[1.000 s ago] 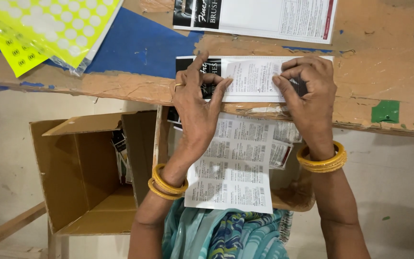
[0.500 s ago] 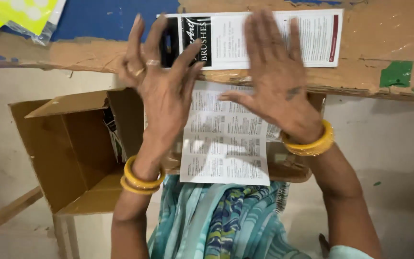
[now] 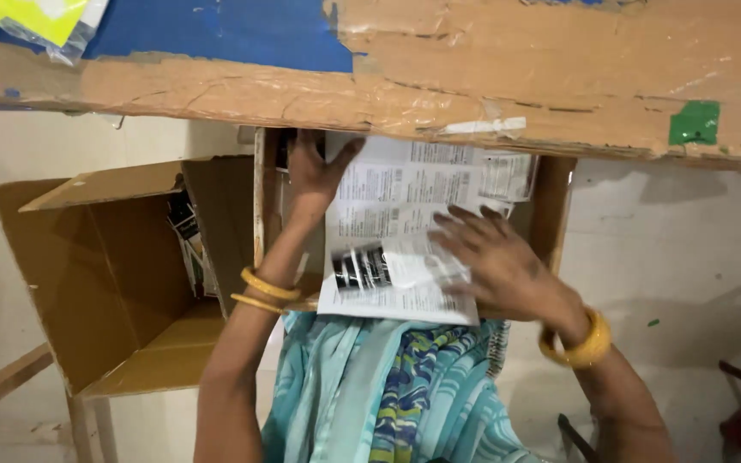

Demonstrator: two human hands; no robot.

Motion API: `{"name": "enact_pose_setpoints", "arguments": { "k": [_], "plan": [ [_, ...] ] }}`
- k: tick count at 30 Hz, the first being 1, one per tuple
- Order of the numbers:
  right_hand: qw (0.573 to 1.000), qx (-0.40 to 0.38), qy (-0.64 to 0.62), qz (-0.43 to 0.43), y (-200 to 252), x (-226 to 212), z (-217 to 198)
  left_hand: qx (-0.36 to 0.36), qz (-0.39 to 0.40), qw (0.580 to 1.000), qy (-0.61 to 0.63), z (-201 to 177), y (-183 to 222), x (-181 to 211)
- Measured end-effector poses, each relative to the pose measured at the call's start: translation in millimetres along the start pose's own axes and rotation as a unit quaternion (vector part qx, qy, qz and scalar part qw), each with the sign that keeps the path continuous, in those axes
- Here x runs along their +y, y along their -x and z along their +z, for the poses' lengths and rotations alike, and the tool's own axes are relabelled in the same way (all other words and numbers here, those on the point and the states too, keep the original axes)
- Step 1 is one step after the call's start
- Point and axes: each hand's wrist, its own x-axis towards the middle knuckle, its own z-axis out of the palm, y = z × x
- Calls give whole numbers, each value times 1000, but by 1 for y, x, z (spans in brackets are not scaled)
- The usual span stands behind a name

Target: The person picks up plastic packages containing brushes and paper labels, inserts the labels into the packages by hand, and places the completed items into a cardboard box on the floor.

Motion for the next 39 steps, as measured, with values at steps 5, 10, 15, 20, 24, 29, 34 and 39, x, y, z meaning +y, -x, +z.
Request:
{"name": "enact_pose_setpoints", "arguments": {
  "k": [5, 10, 15, 20, 24, 29, 34, 39],
  "plan": [
    [976, 137, -166, 41, -32, 54, 47, -31, 28, 963, 266, 7, -4, 15],
    [978, 81, -164, 99, -66, 73, 45, -232, -107, 902, 348, -21, -5, 36],
    [968, 131, -212, -19, -69, 53, -2, -240, -167, 878, 378, -16, -17, 21],
    [961, -9, -276, 19, -62, 46, -10, -349, -90, 866, 347, 4, -20, 4],
    [945, 48, -318, -57, -61, 50, -6, -403, -157, 823, 368, 2, -18, 16],
    [929, 54, -366, -9, -62, 47, -4, -339, -148, 857, 358, 10, -16, -14],
    [933, 95, -346, 42, -65, 48, 12, -246, -101, 880, 394, 0, -22, 6],
    [949, 141, -280, 20, -62, 53, 23, -195, -84, 882, 421, 16, -23, -24]
  ]
}}
